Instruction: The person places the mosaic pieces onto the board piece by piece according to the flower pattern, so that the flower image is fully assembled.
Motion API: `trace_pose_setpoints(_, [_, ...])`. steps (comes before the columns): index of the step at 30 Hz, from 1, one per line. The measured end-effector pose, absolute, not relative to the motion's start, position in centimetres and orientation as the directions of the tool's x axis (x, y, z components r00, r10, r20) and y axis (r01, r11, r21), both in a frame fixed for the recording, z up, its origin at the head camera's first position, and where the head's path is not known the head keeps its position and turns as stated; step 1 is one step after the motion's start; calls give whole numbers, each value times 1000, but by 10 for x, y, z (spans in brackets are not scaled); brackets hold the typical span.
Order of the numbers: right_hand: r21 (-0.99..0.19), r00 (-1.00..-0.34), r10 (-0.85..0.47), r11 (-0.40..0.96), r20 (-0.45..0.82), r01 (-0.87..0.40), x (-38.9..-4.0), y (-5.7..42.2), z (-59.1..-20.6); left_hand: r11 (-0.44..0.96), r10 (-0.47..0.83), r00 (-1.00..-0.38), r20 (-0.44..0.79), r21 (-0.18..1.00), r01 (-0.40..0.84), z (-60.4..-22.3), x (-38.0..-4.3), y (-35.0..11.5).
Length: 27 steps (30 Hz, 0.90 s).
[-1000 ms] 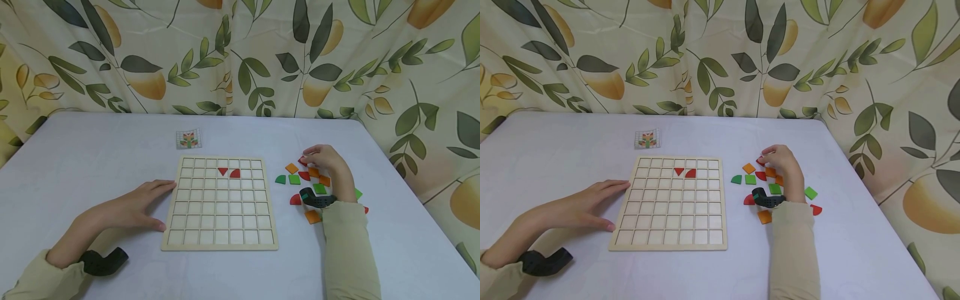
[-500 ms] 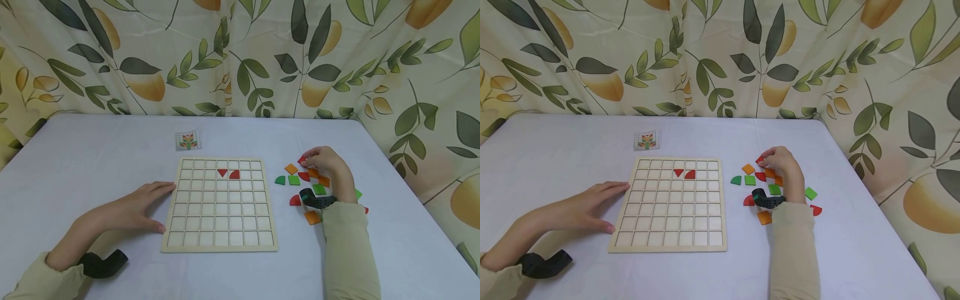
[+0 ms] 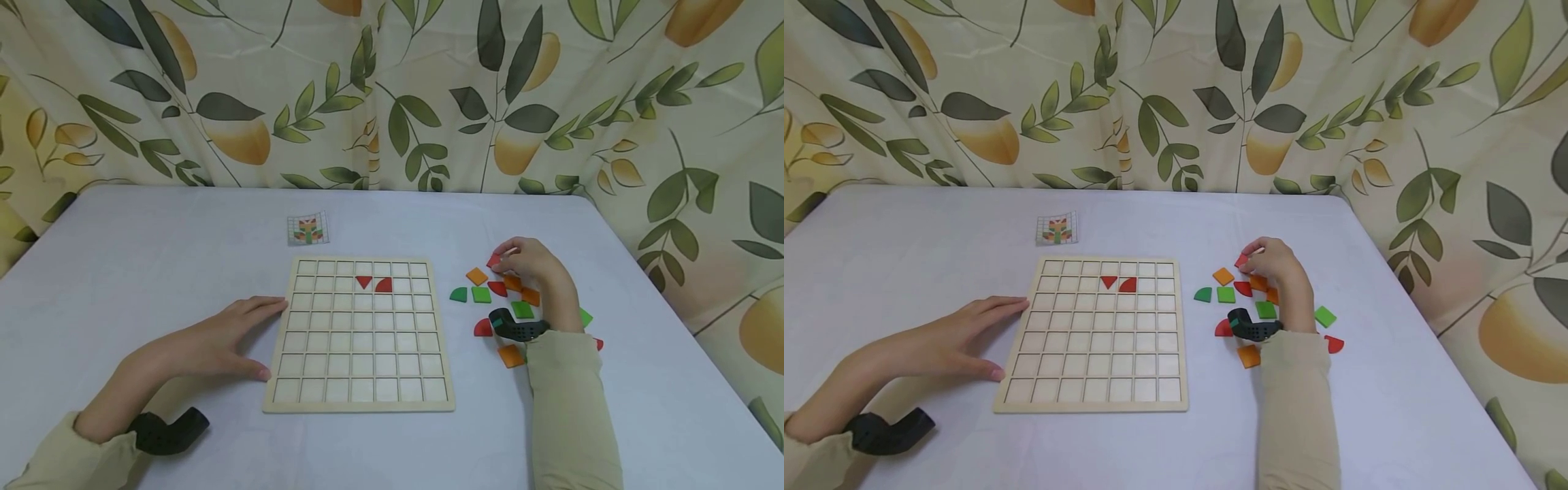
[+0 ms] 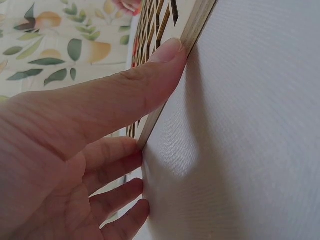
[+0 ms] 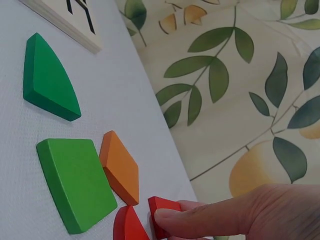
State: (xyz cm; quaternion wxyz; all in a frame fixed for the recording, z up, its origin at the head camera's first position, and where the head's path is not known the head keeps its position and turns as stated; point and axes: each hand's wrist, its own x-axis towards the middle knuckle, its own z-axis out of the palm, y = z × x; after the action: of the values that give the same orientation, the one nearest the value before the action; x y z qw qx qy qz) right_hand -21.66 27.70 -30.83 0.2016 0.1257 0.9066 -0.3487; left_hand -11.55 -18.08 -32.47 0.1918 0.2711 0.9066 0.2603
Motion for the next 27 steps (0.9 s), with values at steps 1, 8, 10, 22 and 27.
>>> trace_pose_setpoints(1, [-583, -888, 82, 726, -453, 365, -216, 277, -308, 718, 591, -780, -208, 576, 390, -324, -115, -181])
trace_pose_setpoints(8, [-591, -889, 95, 715, -448, 374, -215, 275, -307, 720, 592, -780, -204, 569, 397, -324, -115, -180])
trace_pose_setpoints(10, [-592, -890, 95, 714, -446, 373, -214, 275, -307, 720, 592, -780, -202, 567, 400, -323, -115, -180])
trace_pose_setpoints(22, [-618, -897, 89, 696, -432, 366, -213, 271, -305, 714, 597, -780, -187, 567, 410, -323, -114, -180])
trace_pose_setpoints(27, [-601, -907, 92, 720, -411, 346, -215, 266, -304, 713, 597, -780, -189, 570, 408, -324, -114, -180])
